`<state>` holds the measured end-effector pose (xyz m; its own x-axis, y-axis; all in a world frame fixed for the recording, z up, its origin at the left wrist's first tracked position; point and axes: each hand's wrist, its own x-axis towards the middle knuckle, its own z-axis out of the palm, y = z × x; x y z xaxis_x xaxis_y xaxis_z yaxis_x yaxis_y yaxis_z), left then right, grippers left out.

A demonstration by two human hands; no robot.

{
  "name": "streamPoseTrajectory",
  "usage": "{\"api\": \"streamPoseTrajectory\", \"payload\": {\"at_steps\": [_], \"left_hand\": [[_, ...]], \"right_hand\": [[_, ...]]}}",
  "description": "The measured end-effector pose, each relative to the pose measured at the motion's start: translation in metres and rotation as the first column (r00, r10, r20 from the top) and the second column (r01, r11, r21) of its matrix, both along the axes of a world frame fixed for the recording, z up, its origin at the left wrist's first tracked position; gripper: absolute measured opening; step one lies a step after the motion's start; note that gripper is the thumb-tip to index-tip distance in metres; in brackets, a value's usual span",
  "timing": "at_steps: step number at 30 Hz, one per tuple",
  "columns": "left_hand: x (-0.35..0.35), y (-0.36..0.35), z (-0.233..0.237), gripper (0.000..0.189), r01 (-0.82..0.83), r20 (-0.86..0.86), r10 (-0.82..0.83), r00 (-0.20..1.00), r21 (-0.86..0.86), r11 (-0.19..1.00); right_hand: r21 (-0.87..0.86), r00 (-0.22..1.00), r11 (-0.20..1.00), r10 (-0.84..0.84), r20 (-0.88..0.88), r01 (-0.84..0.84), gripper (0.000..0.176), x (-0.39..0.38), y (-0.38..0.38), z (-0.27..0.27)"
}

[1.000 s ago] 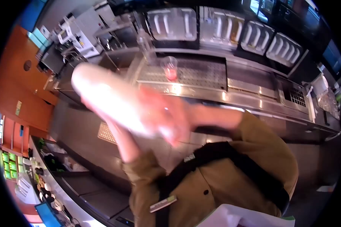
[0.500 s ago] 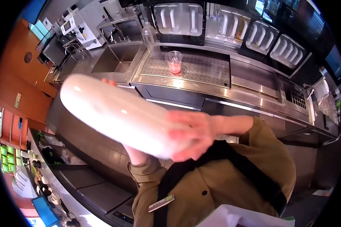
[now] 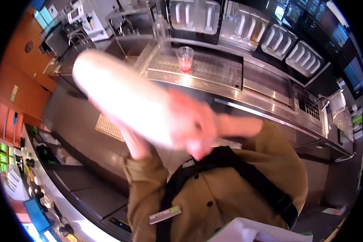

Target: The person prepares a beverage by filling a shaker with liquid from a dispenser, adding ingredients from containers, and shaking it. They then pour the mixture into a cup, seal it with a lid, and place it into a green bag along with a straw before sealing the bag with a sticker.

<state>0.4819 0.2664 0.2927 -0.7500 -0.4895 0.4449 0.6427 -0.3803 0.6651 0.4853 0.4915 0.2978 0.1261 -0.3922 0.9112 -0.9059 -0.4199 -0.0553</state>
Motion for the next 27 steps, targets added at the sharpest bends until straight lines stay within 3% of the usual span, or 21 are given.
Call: {"api": "streamPoseTrajectory", "payload": {"at_steps": [2, 3, 4, 6, 7, 10, 11, 12, 14, 15, 16, 18, 20, 21, 22, 23, 24, 25, 26, 27], "left_hand": [[0.027, 0.022, -0.005, 0.053, 0.074, -0.206, -0.076, 0.975, -0.018, 0.997], [0.021, 0.017, -0.008, 0.053, 0.093, -0.185, -0.091, 0.979, 0.002, 0.996], [-0.006, -0.004, -0.006, 0.053, 0.096, -0.031, -0.095, 0.995, 0.054, 0.994], [-0.040, -0.034, -0.009, 0.053, 0.067, 0.217, -0.092, 0.972, 0.120, 0.990], [-0.038, -0.030, -0.002, 0.054, 0.054, 0.208, -0.074, 0.975, 0.097, 0.994], [0.024, 0.016, 0.001, 0.054, 0.048, -0.138, -0.052, 0.989, -0.032, 0.998], [0.030, 0.019, -0.003, 0.055, 0.089, -0.193, -0.093, 0.977, -0.032, 0.996], [0.018, 0.010, -0.008, 0.055, 0.103, -0.131, -0.103, 0.986, -0.008, 0.995], [-0.031, -0.027, -0.011, 0.055, 0.095, 0.158, -0.106, 0.982, 0.080, 0.992], [-0.038, -0.033, -0.011, 0.055, 0.089, 0.226, -0.108, 0.968, 0.093, 0.992], [-0.032, -0.026, -0.007, 0.056, 0.081, 0.211, -0.093, 0.973, 0.066, 0.995], [0.018, 0.013, -0.011, 0.056, 0.044, -0.032, -0.045, 0.998, -0.038, 0.998], [0.037, 0.025, -0.015, 0.056, 0.112, -0.206, -0.121, 0.971, -0.056, 0.992], [0.023, 0.014, -0.016, 0.057, 0.131, -0.160, -0.134, 0.978, -0.026, 0.991], [-0.014, -0.010, -0.014, 0.057, 0.146, -0.003, -0.145, 0.989, 0.027, 0.989], [-0.048, -0.030, -0.022, 0.057, 0.166, 0.116, -0.174, 0.978, 0.078, 0.983], [-0.075, -0.043, -0.035, 0.057, 0.195, 0.189, -0.214, 0.958, 0.111, 0.974], [-0.083, -0.039, -0.051, 0.057, 0.148, 0.235, -0.155, 0.960, 0.047, 0.988], [-0.055, -0.005, -0.054, 0.065, -0.084, 0.321, 0.165, 0.932, -0.250, 0.964], [-0.025, 0.031, -0.055, 0.075, -0.267, 0.355, 0.495, 0.793, -0.527, 0.807]], "right_hand": [[0.038, 0.983, 0.999, 0.001, -0.182, 0.006, 0.053, 0.002, -0.001, -0.021], [0.031, 0.981, 0.998, -0.046, -0.190, 0.053, 0.056, -0.010, -0.005, -0.021], [0.024, 0.976, 0.995, -0.093, -0.198, 0.100, 0.059, -0.018, -0.011, -0.009], [0.201, 0.996, 0.977, -0.082, 0.042, 0.072, 0.055, -0.004, 0.001, -0.001], [0.165, 0.999, 0.986, -0.037, 0.030, 0.031, 0.051, 0.008, 0.007, 0.004], [-0.022, 0.982, 1.000, 0.010, -0.187, -0.014, 0.043, 0.018, 0.013, -0.009], [-0.099, 0.967, 0.994, 0.018, -0.255, -0.044, 0.042, 0.011, 0.000, -0.024], [-0.182, 0.965, 0.982, -0.001, -0.264, -0.049, 0.042, 0.003, -0.018, -0.031], [0.138, 1.000, 0.990, -0.004, 0.017, 0.001, 0.048, -0.005, -0.006, 0.005], [0.217, 0.997, 0.976, -0.019, 0.075, 0.003, 0.051, -0.003, -0.002, 0.011], [0.204, 0.998, 0.979, -0.032, 0.045, 0.022, 0.055, -0.003, 0.004, 0.014], [0.030, 0.998, 0.998, -0.058, -0.039, 0.059, 0.052, 0.025, 0.009, -0.022], [-0.049, 0.991, 0.998, 0.020, -0.136, -0.027, 0.056, 0.015, 0.008, -0.027], [-0.007, 0.996, 1.000, -0.023, -0.089, 0.023, 0.055, 0.006, 0.007, -0.019], [0.039, 0.997, 0.997, -0.070, -0.046, 0.071, 0.056, -0.003, 0.006, -0.011], [0.007, 0.988, 0.996, -0.085, 0.130, 0.085, 0.062, -0.012, -0.001, 0.007], [0.121, 0.932, 0.965, -0.255, 0.258, 0.231, 0.069, -0.026, -0.001, 0.015], [0.232, 0.825, 0.964, -0.235, 0.513, 0.130, 0.065, -0.054, -0.004, 0.010], [0.223, 0.422, 0.954, -0.122, 0.898, -0.200, 0.058, -0.064, 0.004, 0.025], [0.199, 0.272, 0.955, -0.136, 0.953, -0.219, 0.047, -0.078, 0.008, 0.023]]}}
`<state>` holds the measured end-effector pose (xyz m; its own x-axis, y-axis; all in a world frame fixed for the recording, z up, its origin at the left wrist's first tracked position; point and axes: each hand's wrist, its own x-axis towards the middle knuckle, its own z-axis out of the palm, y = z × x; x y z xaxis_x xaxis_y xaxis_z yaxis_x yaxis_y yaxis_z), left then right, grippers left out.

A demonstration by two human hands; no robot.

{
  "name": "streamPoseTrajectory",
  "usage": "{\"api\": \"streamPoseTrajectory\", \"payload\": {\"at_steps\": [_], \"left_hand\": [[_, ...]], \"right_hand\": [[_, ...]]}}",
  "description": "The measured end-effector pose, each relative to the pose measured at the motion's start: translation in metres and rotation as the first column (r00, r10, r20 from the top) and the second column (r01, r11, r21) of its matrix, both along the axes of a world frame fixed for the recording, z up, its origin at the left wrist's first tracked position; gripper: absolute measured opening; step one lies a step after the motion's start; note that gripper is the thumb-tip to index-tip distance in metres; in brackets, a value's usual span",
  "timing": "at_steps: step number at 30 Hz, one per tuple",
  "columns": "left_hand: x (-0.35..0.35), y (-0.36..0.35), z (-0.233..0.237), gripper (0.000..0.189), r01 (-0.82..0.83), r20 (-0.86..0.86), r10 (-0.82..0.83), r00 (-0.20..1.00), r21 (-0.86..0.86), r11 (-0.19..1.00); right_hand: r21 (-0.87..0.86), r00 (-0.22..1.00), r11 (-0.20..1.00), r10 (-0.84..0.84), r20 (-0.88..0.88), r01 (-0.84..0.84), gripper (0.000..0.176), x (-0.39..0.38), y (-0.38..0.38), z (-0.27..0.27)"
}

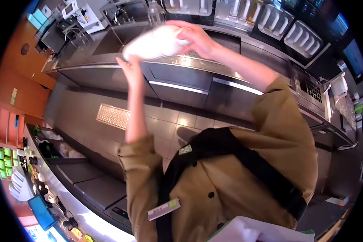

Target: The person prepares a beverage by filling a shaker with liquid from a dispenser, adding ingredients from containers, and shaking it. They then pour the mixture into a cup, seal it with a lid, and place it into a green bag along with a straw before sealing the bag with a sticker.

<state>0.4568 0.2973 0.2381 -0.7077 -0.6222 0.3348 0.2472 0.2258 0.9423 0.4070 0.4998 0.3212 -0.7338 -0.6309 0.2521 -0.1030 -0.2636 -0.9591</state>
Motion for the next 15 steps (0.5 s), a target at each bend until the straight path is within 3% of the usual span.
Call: {"api": "streamPoseTrajectory", "payload": {"at_steps": [1, 2, 4, 6, 8, 9, 10, 12, 13, 15], "left_hand": [[0.010, 0.008, -0.022, 0.085, 0.008, -0.065, -0.031, 0.997, -0.330, 0.944], [0.013, 0.013, -0.045, 0.097, -0.010, -0.117, -0.079, 0.990, -0.618, 0.786], [0.033, 0.039, -0.034, 0.106, -0.143, -0.161, -0.037, 0.986, -0.943, 0.299], [0.025, 0.048, -0.057, 0.106, -0.097, -0.270, -0.218, 0.938, -0.807, 0.583], [0.043, 0.072, -0.050, 0.106, 0.116, -0.089, -0.210, 0.974, -0.600, 0.792], [0.047, 0.079, -0.048, 0.110, 0.172, -0.039, -0.230, 0.972, -0.549, 0.818], [0.048, 0.083, -0.053, 0.111, 0.287, -0.035, -0.337, 0.941, -0.448, 0.847], [0.043, 0.088, -0.063, 0.113, 0.498, -0.067, -0.524, 0.849, -0.229, 0.837], [0.040, 0.089, -0.067, 0.115, 0.551, -0.069, -0.568, 0.820, -0.173, 0.816], [0.033, 0.087, -0.066, 0.117, 0.652, -0.010, -0.654, 0.756, -0.063, 0.755]], "right_hand": [[0.083, 0.993, 0.996, 0.008, 0.115, -0.017, 0.044, -0.006, 0.004, -0.001], [0.168, 0.973, 0.985, 0.001, 0.229, -0.040, 0.042, -0.011, 0.007, 0.000], [0.337, 0.918, 0.934, -0.023, 0.396, -0.121, 0.041, -0.007, 0.004, -0.001], [0.435, 0.898, 0.850, 0.095, 0.430, -0.298, 0.056, -0.006, 0.005, -0.003], [0.604, 0.879, 0.667, 0.175, 0.443, -0.437, 0.066, -0.018, 0.013, 0.017], [0.808, 0.948, 0.499, 0.208, 0.240, -0.314, 0.070, -0.019, 0.013, 0.030], [0.915, 0.948, 0.399, 0.308, -0.075, -0.057, 0.066, -0.026, 0.010, 0.035], [0.974, 0.807, 0.201, 0.554, -0.203, 0.107, 0.050, -0.022, 0.000, 0.050], [0.985, 0.770, 0.169, 0.627, -0.118, 0.013, 0.046, -0.025, 0.001, 0.047], [0.983, 0.591, 0.178, 0.788, -0.172, 0.048, 0.044, -0.039, 0.002, 0.040]]}}
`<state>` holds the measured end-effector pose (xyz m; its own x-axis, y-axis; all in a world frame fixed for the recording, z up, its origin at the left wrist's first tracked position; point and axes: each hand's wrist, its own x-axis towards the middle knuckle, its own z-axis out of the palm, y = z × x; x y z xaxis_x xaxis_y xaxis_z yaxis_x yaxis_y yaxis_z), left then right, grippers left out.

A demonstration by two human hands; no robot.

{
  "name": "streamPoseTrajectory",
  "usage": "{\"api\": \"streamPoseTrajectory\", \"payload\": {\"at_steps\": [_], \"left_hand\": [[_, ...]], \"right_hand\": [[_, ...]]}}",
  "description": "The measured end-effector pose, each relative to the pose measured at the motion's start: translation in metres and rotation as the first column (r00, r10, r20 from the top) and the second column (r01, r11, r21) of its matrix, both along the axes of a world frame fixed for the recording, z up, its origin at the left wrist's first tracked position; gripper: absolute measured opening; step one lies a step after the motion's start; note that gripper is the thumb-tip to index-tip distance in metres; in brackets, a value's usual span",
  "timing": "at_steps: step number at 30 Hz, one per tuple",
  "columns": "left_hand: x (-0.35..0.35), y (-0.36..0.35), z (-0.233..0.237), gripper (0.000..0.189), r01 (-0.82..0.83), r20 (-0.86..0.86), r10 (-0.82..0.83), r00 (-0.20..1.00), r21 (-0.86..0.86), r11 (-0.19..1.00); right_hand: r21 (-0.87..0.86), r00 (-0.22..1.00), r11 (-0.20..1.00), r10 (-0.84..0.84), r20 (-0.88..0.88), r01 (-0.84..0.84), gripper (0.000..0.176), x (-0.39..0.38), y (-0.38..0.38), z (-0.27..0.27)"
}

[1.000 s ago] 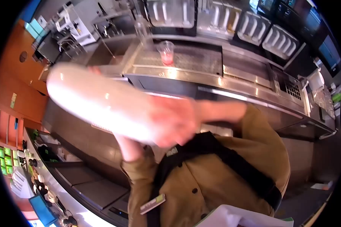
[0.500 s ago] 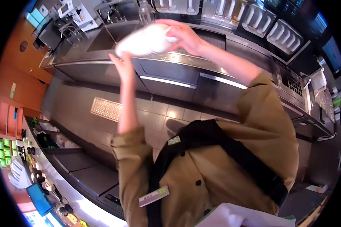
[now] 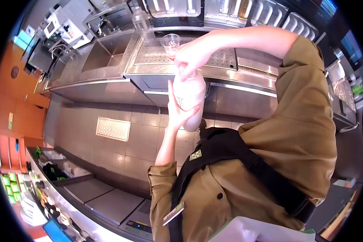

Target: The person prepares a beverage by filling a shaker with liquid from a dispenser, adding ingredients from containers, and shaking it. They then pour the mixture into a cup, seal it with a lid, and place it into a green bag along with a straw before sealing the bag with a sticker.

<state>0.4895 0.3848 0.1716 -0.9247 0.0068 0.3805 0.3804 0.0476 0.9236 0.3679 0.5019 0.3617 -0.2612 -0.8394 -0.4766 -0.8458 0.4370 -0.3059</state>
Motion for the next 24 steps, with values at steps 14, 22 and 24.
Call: {"api": "streamPoseTrajectory", "payload": {"at_steps": [14, 22, 24], "left_hand": [[-0.135, -0.083, 0.037, 0.127, 0.385, 0.274, -0.357, 0.893, -0.055, 0.921], [-0.176, -0.139, 0.006, 0.119, 0.077, 0.438, -0.172, 0.882, 0.226, 0.971], [-0.190, -0.154, -0.003, 0.118, 0.073, 0.475, -0.173, 0.863, 0.223, 0.972]], "right_hand": [[-0.651, 0.990, 0.758, -0.059, -0.131, -0.041, 0.036, -0.122, 0.092, 0.002], [-0.874, 0.353, -0.003, -0.914, 0.199, 0.485, 0.040, -0.197, 0.083, -0.309], [-0.893, 0.288, 0.077, -0.956, 0.060, 0.443, 0.047, -0.200, 0.077, -0.338]]}}
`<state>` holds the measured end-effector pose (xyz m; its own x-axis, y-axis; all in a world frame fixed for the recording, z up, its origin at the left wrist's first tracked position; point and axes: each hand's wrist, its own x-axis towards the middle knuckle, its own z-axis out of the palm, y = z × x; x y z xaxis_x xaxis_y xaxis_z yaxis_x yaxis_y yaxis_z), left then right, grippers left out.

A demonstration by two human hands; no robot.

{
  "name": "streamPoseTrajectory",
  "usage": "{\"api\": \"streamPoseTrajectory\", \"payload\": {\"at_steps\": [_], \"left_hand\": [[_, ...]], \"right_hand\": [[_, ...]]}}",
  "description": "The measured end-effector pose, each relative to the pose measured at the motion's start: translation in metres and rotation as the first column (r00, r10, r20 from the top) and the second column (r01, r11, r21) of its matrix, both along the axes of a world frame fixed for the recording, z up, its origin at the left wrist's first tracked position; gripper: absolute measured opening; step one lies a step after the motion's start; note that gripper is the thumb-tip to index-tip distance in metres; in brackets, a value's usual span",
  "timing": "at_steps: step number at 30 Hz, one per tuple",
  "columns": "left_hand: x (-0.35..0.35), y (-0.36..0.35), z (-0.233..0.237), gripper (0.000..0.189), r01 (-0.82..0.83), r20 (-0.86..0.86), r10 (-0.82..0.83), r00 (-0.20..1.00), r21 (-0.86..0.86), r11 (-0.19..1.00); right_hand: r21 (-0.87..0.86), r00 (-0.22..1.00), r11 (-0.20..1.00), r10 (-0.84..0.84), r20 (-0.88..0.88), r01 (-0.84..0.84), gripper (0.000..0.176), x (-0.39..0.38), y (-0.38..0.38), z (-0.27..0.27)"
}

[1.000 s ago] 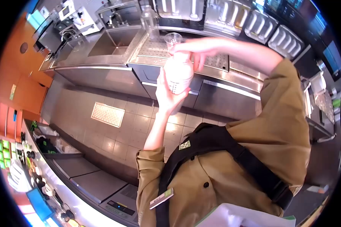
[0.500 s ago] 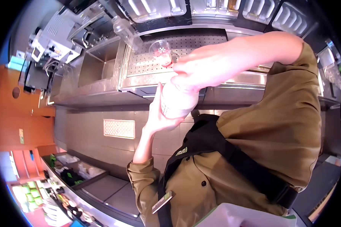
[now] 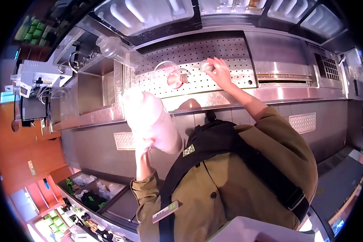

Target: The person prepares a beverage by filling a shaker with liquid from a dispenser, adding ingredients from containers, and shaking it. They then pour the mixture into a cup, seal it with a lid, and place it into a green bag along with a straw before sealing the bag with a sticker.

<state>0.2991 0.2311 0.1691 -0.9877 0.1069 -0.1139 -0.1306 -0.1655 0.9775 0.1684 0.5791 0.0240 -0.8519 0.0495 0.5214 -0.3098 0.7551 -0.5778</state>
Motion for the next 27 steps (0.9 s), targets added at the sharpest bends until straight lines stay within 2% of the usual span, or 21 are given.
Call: {"api": "streamPoseTrajectory", "payload": {"at_steps": [2, 3, 5, 6, 7, 8, 10, 11, 13, 15, 16, 17, 19, 23, 27], "left_hand": [[-0.024, 0.003, 0.009, 0.116, 0.056, -0.001, -0.056, 0.998, -0.009, 0.998], [-0.033, 0.010, 0.018, 0.113, 0.085, -0.015, -0.085, 0.996, -0.006, 0.996], [-0.054, 0.026, 0.035, 0.107, 0.138, -0.048, -0.138, 0.989, -0.008, 0.990], [-0.062, 0.027, 0.033, 0.104, 0.165, -0.063, -0.165, 0.984, -0.015, 0.986], [-0.073, 0.024, 0.032, 0.102, 0.192, -0.078, -0.198, 0.977, -0.074, 0.979], [-0.083, 0.021, 0.031, 0.101, 0.218, -0.093, -0.231, 0.969, -0.127, 0.968], [-0.096, 0.024, 0.034, 0.101, 0.279, -0.097, -0.302, 0.949, -0.196, 0.940], [-0.103, 0.028, 0.044, 0.102, 0.317, -0.086, -0.342, 0.936, -0.219, 0.923], [-0.116, 0.028, 0.055, 0.105, 0.379, -0.093, -0.420, 0.903, -0.291, 0.878], [-0.127, 0.026, 0.058, 0.109, 0.416, -0.125, -0.491, 0.862, -0.379, 0.827], [-0.136, 0.020, 0.055, 0.110, 0.461, -0.084, -0.552, 0.829, -0.455, 0.762], [-0.144, 0.018, 0.055, 0.109, 0.475, -0.075, -0.591, 0.803, -0.517, 0.712], [-0.156, 0.017, 0.056, 0.108, 0.493, -0.040, -0.661, 0.749, -0.633, 0.597], [-0.171, 0.017, 0.065, 0.108, 0.583, 0.108, -0.696, 0.710, -0.644, 0.495], [-0.178, 0.018, 0.069, 0.106, 0.588, 0.127, -0.743, 0.657, -0.703, 0.400]], "right_hand": [[0.033, 1.000, 0.999, -0.013, 0.021, 0.012, 0.054, 0.002, 0.000, -0.002], [-0.037, 0.999, 0.999, -0.029, -0.019, 0.028, 0.053, 0.003, 0.000, 0.002], [-0.186, 0.991, 0.982, -0.065, -0.114, 0.043, 0.052, 0.004, -0.009, 0.059], [-0.374, 0.986, 0.914, 0.117, -0.120, -0.154, 0.052, 0.004, -0.021, 0.096], [-0.490, 0.932, 0.798, 0.346, -0.106, -0.352, 0.052, -0.002, -0.037, 0.115], [-0.557, 0.830, 0.675, 0.556, -0.046, -0.484, 0.054, -0.003, -0.058, 0.145], [-0.741, 0.660, 0.369, 0.740, -0.131, -0.561, 0.054, -0.010, -0.107, 0.166], [-0.763, 0.640, 0.382, 0.766, -0.055, -0.522, 0.047, -0.012, -0.117, 0.179], [-0.841, 0.701, 0.332, 0.709, -0.076, -0.427, 0.040, -0.019, -0.121, 0.188], [-0.908, 0.821, 0.344, 0.570, -0.001, -0.240, 0.038, -0.028, -0.111, 0.189], [-0.957, 0.873, 0.259, 0.488, 0.014, -0.129, 0.040, -0.032, -0.109, 0.185], [-0.967, 0.884, 0.254, 0.455, 0.109, -0.011, 0.046, -0.036, -0.105, 0.176], [-0.943, 0.901, 0.311, 0.364, 0.236, 0.121, 0.053, -0.041, -0.104, 0.156], [-0.940, 0.891, 0.268, 0.344, 0.297, 0.210, 0.062, -0.042, -0.112, 0.124], [-0.939, 0.896, 0.261, 0.325, 0.304, 0.224, 0.064, -0.037, -0.116, 0.116]]}}
